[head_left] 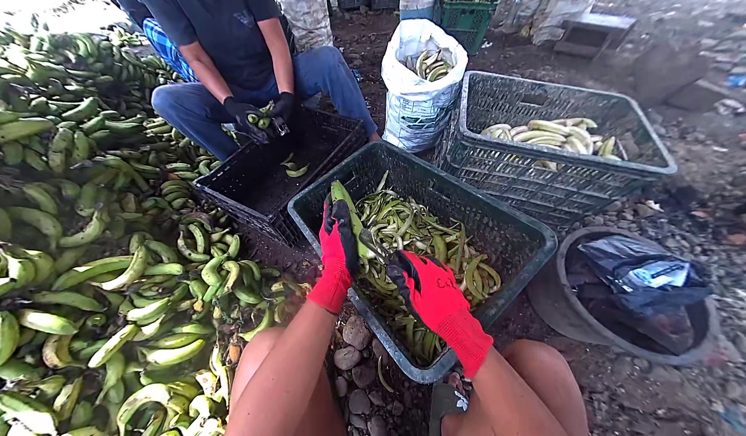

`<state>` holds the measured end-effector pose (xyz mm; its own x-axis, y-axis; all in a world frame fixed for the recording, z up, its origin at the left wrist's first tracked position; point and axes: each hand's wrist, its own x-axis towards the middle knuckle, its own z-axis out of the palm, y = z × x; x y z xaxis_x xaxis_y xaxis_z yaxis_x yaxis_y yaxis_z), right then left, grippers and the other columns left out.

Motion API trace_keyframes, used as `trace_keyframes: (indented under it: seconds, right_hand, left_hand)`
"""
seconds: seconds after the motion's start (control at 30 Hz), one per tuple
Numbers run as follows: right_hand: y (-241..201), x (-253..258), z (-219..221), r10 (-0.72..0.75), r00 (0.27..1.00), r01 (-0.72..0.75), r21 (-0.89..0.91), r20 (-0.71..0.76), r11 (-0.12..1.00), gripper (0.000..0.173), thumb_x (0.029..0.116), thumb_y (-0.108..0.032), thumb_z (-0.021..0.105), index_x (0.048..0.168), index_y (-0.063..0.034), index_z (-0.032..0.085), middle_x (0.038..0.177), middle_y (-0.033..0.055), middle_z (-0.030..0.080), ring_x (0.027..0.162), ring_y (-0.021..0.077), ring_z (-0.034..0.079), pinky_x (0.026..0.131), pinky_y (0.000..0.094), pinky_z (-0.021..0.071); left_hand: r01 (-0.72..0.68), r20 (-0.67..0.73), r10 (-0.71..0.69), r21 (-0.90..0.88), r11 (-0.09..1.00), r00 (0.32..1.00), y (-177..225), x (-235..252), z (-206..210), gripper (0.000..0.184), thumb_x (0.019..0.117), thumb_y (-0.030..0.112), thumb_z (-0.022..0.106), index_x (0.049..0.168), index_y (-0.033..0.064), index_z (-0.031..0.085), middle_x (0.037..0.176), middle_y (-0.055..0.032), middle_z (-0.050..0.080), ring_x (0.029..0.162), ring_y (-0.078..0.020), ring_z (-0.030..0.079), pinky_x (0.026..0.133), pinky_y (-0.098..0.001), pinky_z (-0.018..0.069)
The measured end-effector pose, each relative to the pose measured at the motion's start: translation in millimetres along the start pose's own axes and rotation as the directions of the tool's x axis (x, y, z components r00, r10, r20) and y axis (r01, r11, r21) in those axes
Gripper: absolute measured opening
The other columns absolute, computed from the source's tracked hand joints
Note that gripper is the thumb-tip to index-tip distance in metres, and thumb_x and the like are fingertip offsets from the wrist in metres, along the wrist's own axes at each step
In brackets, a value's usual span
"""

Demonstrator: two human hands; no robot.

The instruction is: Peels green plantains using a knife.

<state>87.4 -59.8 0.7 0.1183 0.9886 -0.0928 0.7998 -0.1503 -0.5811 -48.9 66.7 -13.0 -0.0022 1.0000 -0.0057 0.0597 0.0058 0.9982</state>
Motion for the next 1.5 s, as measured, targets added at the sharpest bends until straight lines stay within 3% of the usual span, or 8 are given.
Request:
trace_keyframes:
  seconds: [0.07, 0.27, 0.43, 0.57, 0.73, 0.9, 1.27, 1.5]
  right_hand:
    - [-4.5, -5.1, -0.5, -0.001, 1.000, -0.001, -0.112, -0.013, 0.994, 0.048, 0.1063, -0.035, 0.045, 0.148, -0.0140, 0.055, 0.131, 0.0199, 0.067, 0.129, 0.0385, 0.058, 0.119, 0.0596, 0.0295]
    - [3.5, 11.0, -9.5, 0.123, 0.992, -0.119, -0.162, 0.011, 0.979, 0.049, 0.1041, -0.035, 0.052, 0.153, -0.0283, 0.050, 0.137, 0.0203, 0.062, 0.134, 0.0391, 0.053, 0.121, 0.0664, 0.0167]
    - [29.0, 31.9, -17.1, 0.144, 0.959, -0.181, -0.137, -0.244, 0.974, 0.060, 0.0942, -0.032, 0.069, 0.152, -0.0293, 0.052, 0.136, 0.0267, 0.057, 0.131, 0.0479, 0.050, 0.115, 0.0753, 0.0169]
    - [62.6, 28.9, -26.0, 0.198, 0.919, -0.185, 0.070, -0.342, 0.980, 0.048, 0.1066, -0.032, 0.054, 0.154, -0.0229, 0.047, 0.132, 0.0282, 0.061, 0.124, 0.0502, 0.057, 0.103, 0.0780, 0.0354]
    - [57.5, 28.6, -25.8, 0.300, 0.928, -0.260, 0.193, -0.221, 0.946, 0.046, 0.1100, -0.041, 0.042, 0.148, -0.0176, 0.052, 0.119, 0.0229, 0.069, 0.113, 0.0436, 0.066, 0.092, 0.0678, 0.0493]
    - [26.1, 28.8, -20.5, 0.391, 0.920, -0.391, -0.007, 0.012, 0.920, 0.053, 0.1066, -0.038, 0.052, 0.151, -0.0103, 0.046, 0.125, 0.0255, 0.065, 0.119, 0.0432, 0.063, 0.097, 0.0630, 0.0479]
    - [3.6, 24.6, -8.6, 0.251, 0.964, -0.266, -0.250, -0.091, 0.931, 0.065, 0.0981, -0.043, 0.064, 0.152, -0.0124, 0.048, 0.140, 0.0282, 0.056, 0.131, 0.0455, 0.053, 0.112, 0.0630, 0.0350]
    - [24.5, 24.6, -13.1, 0.213, 0.976, -0.217, 0.101, 0.051, 0.971, 0.069, 0.0995, -0.045, 0.064, 0.156, -0.0124, 0.042, 0.144, 0.0216, 0.057, 0.135, 0.0382, 0.053, 0.114, 0.0585, 0.0377]
  left_hand:
    - [-0.026, -0.004, 0.026, 0.052, 0.998, 1.000, 2.4, 0.3, -2.3, 0.054, 0.1068, 0.048, 0.042, 0.158, 0.0319, 0.036, 0.146, -0.0068, 0.056, 0.126, -0.0229, 0.057, 0.101, -0.0525, 0.0470]
    - [-0.141, 0.410, 0.142, -0.032, 0.990, 0.901, -9.9, -3.0, -10.2, 0.047, 0.1066, 0.029, 0.042, 0.153, 0.0186, 0.042, 0.128, -0.0048, 0.062, 0.104, -0.0102, 0.063, 0.090, -0.0333, 0.0540]
    - [0.353, 0.719, -0.157, -0.129, 0.927, 0.677, -2.1, -7.6, -6.3, 0.038, 0.1107, 0.030, 0.029, 0.109, 0.0096, 0.061, 0.078, -0.0056, 0.067, 0.060, -0.0100, 0.064, 0.051, -0.0219, 0.0546]
    - [0.493, 0.835, -0.270, -0.002, 0.870, 0.480, 6.1, -16.1, -9.4, 0.038, 0.1092, 0.024, 0.022, 0.123, 0.0135, 0.056, 0.082, -0.0046, 0.069, 0.064, -0.0094, 0.067, 0.052, -0.0202, 0.0552]
    - [0.348, 0.568, -0.199, -0.166, 0.923, 0.799, -14.9, 3.1, -6.6, 0.041, 0.1052, 0.050, 0.046, 0.135, 0.0224, 0.053, 0.089, -0.0043, 0.068, 0.070, -0.0139, 0.067, 0.059, -0.0281, 0.0579]
    - [0.274, 0.378, -0.144, -0.318, 0.907, 0.915, -13.0, 3.2, -3.2, 0.040, 0.1060, 0.045, 0.047, 0.136, 0.0191, 0.050, 0.096, -0.0048, 0.067, 0.077, -0.0152, 0.068, 0.066, -0.0318, 0.0602]
    - [0.373, 0.749, -0.082, -0.230, 0.899, 0.657, -5.4, -12.2, 1.1, 0.044, 0.0974, 0.047, 0.059, 0.125, 0.0135, 0.059, 0.088, -0.0061, 0.068, 0.069, -0.0136, 0.067, 0.059, -0.0285, 0.0597]
    - [0.383, 0.692, -0.138, -0.213, 0.899, 0.708, -13.3, -17.2, 8.4, 0.030, 0.1014, 0.035, 0.054, 0.114, 0.0098, 0.061, 0.079, -0.0055, 0.065, 0.064, -0.0129, 0.065, 0.058, -0.0274, 0.0581]
